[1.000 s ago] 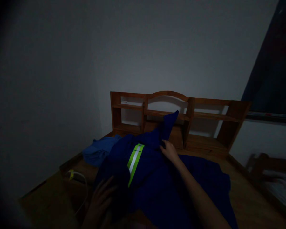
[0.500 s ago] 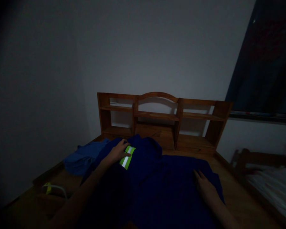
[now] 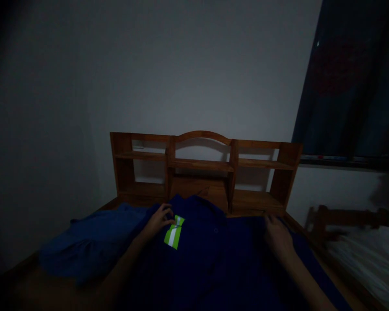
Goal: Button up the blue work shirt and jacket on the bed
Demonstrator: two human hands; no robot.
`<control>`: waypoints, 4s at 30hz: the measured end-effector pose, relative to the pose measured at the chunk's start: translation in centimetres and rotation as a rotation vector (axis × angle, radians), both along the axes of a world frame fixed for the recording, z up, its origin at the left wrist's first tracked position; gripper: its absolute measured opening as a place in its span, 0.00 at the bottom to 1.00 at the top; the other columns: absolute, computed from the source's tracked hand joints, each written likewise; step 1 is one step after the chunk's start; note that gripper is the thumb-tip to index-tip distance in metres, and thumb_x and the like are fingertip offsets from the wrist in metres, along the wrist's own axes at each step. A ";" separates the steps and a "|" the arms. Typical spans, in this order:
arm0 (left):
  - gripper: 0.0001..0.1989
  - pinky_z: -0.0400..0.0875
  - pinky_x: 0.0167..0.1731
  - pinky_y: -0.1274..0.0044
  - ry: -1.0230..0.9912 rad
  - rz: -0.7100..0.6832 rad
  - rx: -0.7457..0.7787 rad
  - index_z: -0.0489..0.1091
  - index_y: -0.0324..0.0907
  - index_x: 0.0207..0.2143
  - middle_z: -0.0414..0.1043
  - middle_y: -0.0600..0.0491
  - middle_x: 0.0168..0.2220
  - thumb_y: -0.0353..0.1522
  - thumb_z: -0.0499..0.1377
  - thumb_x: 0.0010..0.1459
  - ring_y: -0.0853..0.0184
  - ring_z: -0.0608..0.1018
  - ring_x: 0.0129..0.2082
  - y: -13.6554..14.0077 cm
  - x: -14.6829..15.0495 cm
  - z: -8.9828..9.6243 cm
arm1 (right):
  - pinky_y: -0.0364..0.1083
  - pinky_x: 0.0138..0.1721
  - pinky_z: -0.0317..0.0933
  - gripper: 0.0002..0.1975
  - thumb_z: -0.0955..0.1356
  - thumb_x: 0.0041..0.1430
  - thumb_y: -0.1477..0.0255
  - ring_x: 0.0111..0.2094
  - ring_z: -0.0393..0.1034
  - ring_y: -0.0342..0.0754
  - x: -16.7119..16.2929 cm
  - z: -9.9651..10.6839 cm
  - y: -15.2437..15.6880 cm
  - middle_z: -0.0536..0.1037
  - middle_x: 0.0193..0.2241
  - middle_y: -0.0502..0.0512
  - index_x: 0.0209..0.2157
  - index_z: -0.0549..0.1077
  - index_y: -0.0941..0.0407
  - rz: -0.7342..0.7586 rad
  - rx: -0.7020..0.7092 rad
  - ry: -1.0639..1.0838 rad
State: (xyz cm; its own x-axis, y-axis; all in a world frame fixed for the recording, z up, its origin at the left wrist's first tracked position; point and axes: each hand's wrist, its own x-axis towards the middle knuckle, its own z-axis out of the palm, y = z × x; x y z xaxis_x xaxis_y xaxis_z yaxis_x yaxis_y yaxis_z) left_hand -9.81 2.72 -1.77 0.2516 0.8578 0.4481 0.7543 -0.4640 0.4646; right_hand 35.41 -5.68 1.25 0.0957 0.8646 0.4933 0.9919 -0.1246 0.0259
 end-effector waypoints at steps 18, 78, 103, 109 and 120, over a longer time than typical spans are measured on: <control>0.12 0.68 0.43 0.79 0.113 -0.027 0.244 0.64 0.48 0.48 0.62 0.54 0.53 0.32 0.51 0.62 0.68 0.71 0.46 -2.3 2.9 1.9 | 0.44 0.46 0.62 0.15 0.57 0.66 0.68 0.44 0.69 0.45 -20.3 -5.9 4.6 0.75 0.42 0.50 0.47 0.71 0.49 0.878 -0.074 0.589; 0.10 0.62 0.42 0.73 0.113 -0.425 0.249 0.71 0.42 0.39 0.68 0.52 0.36 0.27 0.58 0.53 0.68 0.70 0.39 0.0 4.5 -2.8 | 0.42 0.38 0.60 0.15 0.58 0.65 0.62 0.35 0.71 0.46 -20.8 -6.0 4.1 0.76 0.33 0.53 0.35 0.72 0.53 0.767 0.016 0.588; 0.14 0.68 0.40 0.76 -0.075 -0.185 0.241 0.67 0.45 0.45 0.62 0.50 0.48 0.26 0.50 0.59 0.70 0.72 0.39 -2.0 5.5 -1.0 | 0.43 0.32 0.64 0.17 0.68 0.50 0.58 0.29 0.70 0.45 -6.6 -2.7 4.8 0.76 0.26 0.52 0.31 0.75 0.58 0.722 -0.381 1.061; 0.24 0.61 0.52 0.67 0.380 -0.493 0.345 0.61 0.47 0.53 0.55 0.48 0.59 0.24 0.54 0.53 0.61 0.64 0.54 -4.7 9.5 2.4 | 0.48 0.45 0.64 0.26 0.73 0.42 0.62 0.44 0.70 0.48 -6.5 -3.7 4.9 0.75 0.42 0.56 0.45 0.71 0.55 0.788 -0.422 1.333; 0.05 0.64 0.41 0.75 0.426 -0.458 0.353 0.68 0.44 0.38 0.67 0.52 0.39 0.30 0.55 0.59 0.66 0.71 0.40 -1.8 16.1 -0.5 | 0.41 0.32 0.61 0.16 0.71 0.47 0.59 0.30 0.68 0.42 -7.5 -4.9 4.5 0.72 0.27 0.47 0.28 0.69 0.57 0.790 -0.324 1.142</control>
State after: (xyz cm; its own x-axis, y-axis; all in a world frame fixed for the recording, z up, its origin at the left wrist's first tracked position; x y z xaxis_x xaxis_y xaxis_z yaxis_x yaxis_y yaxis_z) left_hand 6.28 0.90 -2.28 0.7666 0.4459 0.4620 0.5301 -0.8455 -0.0636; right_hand 27.95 -1.22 -3.65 -0.2527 0.9350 0.2488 0.2923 0.3189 -0.9016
